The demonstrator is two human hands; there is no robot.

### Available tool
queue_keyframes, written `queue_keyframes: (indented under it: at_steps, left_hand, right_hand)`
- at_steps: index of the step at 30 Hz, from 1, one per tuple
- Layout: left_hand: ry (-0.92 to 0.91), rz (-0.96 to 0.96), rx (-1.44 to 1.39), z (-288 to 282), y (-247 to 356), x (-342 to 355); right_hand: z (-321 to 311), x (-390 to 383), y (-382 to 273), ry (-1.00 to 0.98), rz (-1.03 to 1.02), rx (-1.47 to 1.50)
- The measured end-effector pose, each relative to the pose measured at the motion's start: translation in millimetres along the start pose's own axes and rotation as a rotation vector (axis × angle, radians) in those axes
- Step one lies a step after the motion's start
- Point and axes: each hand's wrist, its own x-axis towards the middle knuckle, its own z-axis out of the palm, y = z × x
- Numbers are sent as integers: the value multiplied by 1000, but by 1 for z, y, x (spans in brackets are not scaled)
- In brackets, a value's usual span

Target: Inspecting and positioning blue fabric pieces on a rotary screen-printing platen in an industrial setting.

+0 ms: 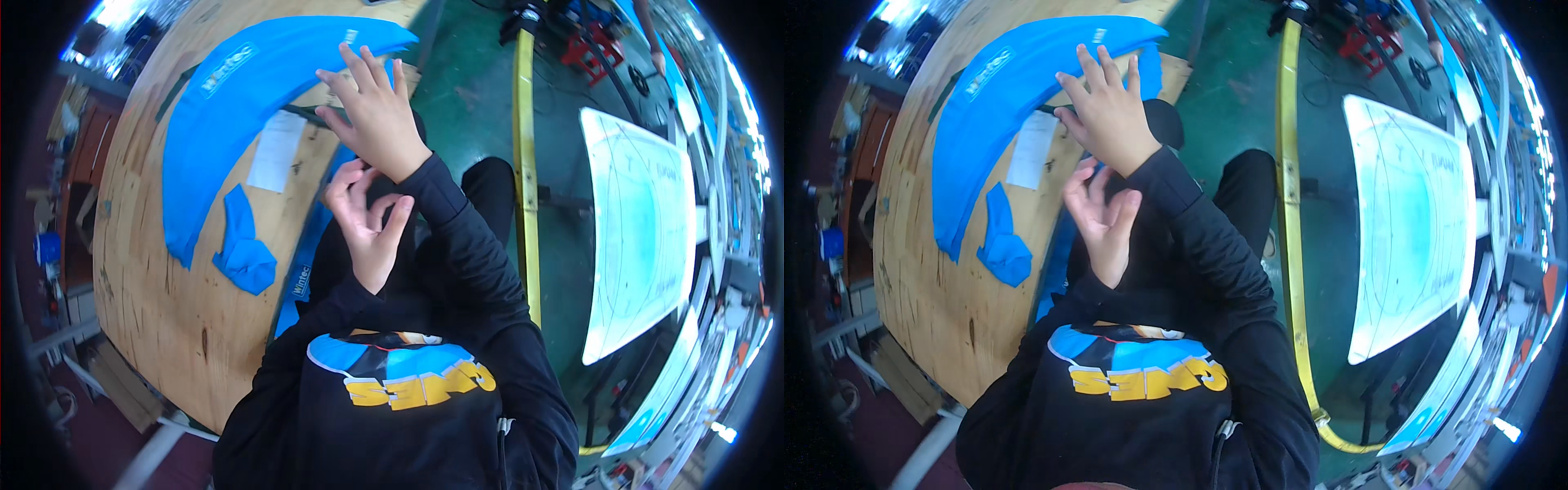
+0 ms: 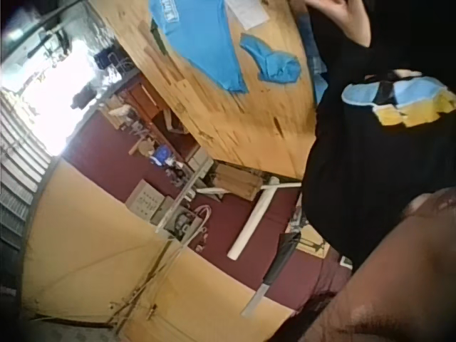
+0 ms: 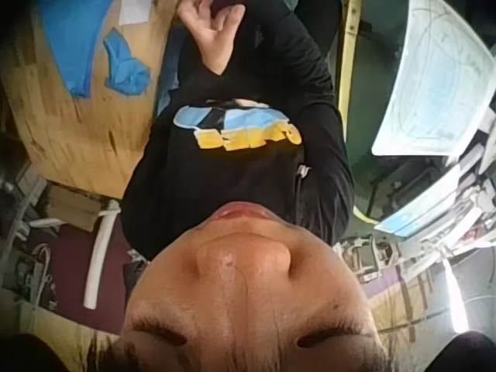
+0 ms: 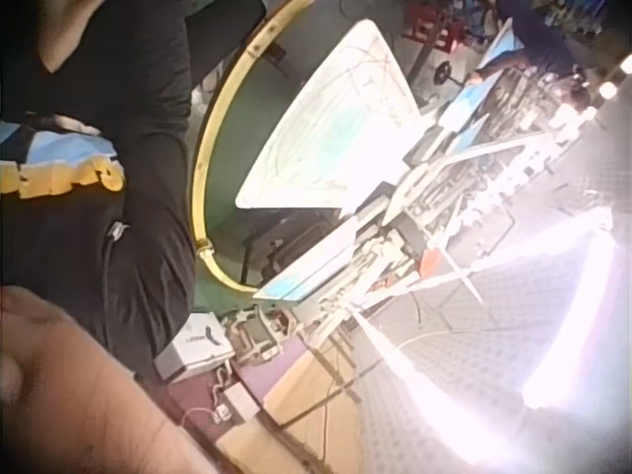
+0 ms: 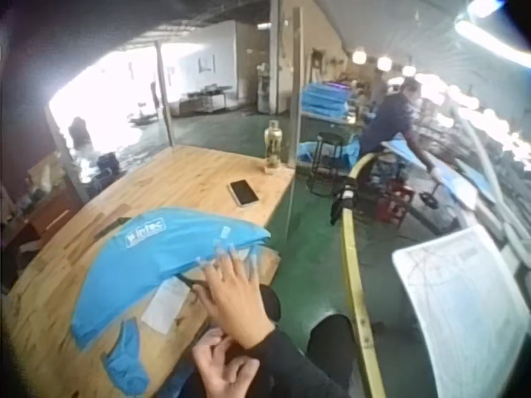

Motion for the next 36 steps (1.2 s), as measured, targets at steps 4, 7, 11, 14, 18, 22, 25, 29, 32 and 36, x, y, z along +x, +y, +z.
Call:
queue_keyframes:
  at_steps: [4, 7, 11, 14, 18, 22, 25, 29, 32, 36]
  left_hand:
    - [-252, -206, 137, 11, -21, -14]
    - [-346, 184, 490, 23, -15, -21]
    - [-624, 646, 955, 45, 6, -34]
    - [-665, 739, 1035, 41, 2, -43]
    - [-654, 837, 1023, 34, 0, -49]
    - [-640, 971, 1025, 19, -7, -53]
    - [-638, 1092, 900, 16, -12, -55]
    - [-621, 1144, 791, 9, -17, -58]
    - [-635, 1152, 781, 9, -17, -58]
    - [-628, 1137, 768, 13, -15, -57]
  right_hand:
    - [-24, -19, 33, 151, 46, -122]
    - [-34, -37, 43, 174, 94, -286]
    - [-31, -55, 24, 114, 53, -430]
    - [-33, -63, 21, 83, 15, -390]
    - [-35, -63, 29, 183, 53, -253]
    - [-42, -59, 14, 216, -31, -419]
    - [-57, -59, -9, 251, -157, -359]
    - [-71, -61, -28, 165, -299, -301]
    - [-68, -60, -26, 267, -346, -299]
    - [-66, -60, -25, 285, -291, -296]
